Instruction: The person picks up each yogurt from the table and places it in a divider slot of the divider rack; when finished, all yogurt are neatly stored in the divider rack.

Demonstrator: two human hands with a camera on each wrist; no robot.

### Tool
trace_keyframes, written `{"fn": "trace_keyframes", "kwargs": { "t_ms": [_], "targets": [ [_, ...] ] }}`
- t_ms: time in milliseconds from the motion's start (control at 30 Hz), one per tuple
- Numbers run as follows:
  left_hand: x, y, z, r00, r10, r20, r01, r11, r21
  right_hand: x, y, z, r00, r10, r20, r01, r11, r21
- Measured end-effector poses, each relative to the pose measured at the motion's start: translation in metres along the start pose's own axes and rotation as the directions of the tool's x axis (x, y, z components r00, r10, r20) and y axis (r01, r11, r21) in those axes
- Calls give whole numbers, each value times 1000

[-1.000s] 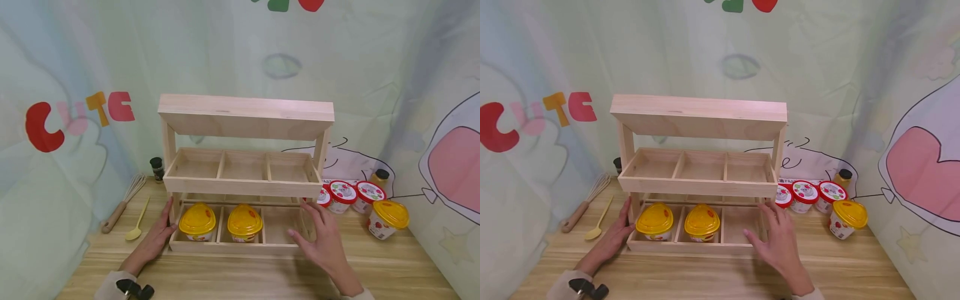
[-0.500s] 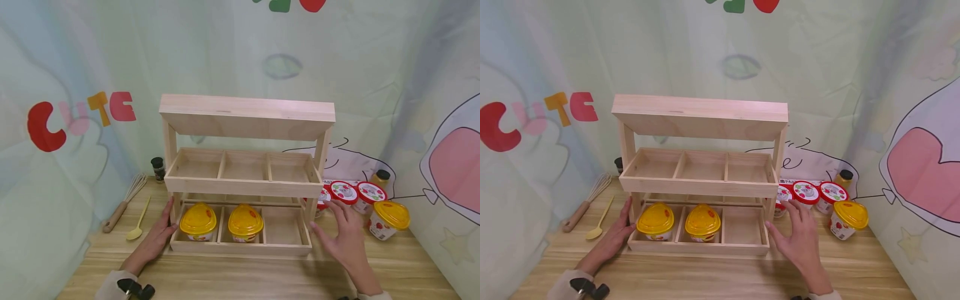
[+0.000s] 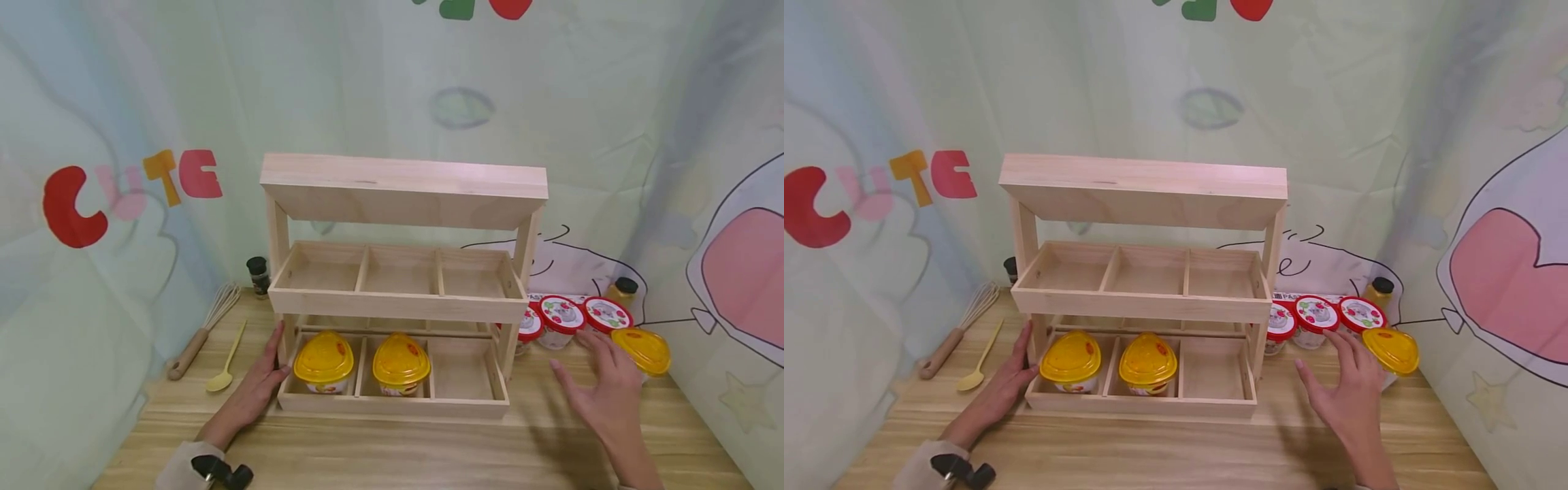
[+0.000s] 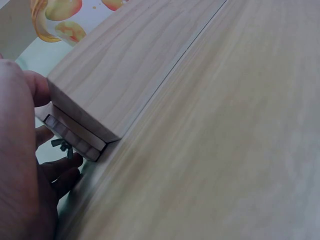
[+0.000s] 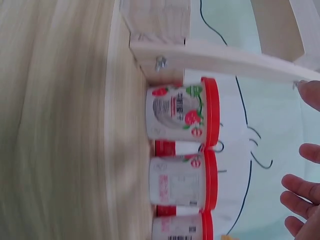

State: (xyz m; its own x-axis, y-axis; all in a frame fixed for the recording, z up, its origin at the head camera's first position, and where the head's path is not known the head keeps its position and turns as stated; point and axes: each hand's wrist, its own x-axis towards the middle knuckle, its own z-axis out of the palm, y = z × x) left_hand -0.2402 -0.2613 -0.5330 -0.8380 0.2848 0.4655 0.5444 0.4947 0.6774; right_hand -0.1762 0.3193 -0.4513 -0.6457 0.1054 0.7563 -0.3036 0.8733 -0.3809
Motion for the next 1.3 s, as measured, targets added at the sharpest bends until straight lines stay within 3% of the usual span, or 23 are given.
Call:
{"fn": "trace_keyframes", "kwargs": {
  "t_ms": [400, 633, 767, 967, 1300],
  "targets": [
    [-1, 2, 0, 1000, -13, 2, 13, 1000, 14, -4, 22, -20, 996, 92, -10, -92, 993, -68],
    [1, 1, 0, 1000, 13, -18, -13, 999, 31, -1, 39, -23, 995, 96, 7, -94, 987, -128],
    [1, 2, 0, 1000, 1, -9, -1, 1000, 26, 1, 47, -26, 985, 167, 45, -158, 974, -164],
    [1, 0, 1, 1000, 15, 0, -15, 1000, 5, 3, 57, -29, 942, 314, 122, -279, 930, -238],
    [0, -2, 1, 1000, 28, -7, -28, 1000, -3, 4, 78, -31, 942, 314, 122, -278, 929, -244]
  ]
}}
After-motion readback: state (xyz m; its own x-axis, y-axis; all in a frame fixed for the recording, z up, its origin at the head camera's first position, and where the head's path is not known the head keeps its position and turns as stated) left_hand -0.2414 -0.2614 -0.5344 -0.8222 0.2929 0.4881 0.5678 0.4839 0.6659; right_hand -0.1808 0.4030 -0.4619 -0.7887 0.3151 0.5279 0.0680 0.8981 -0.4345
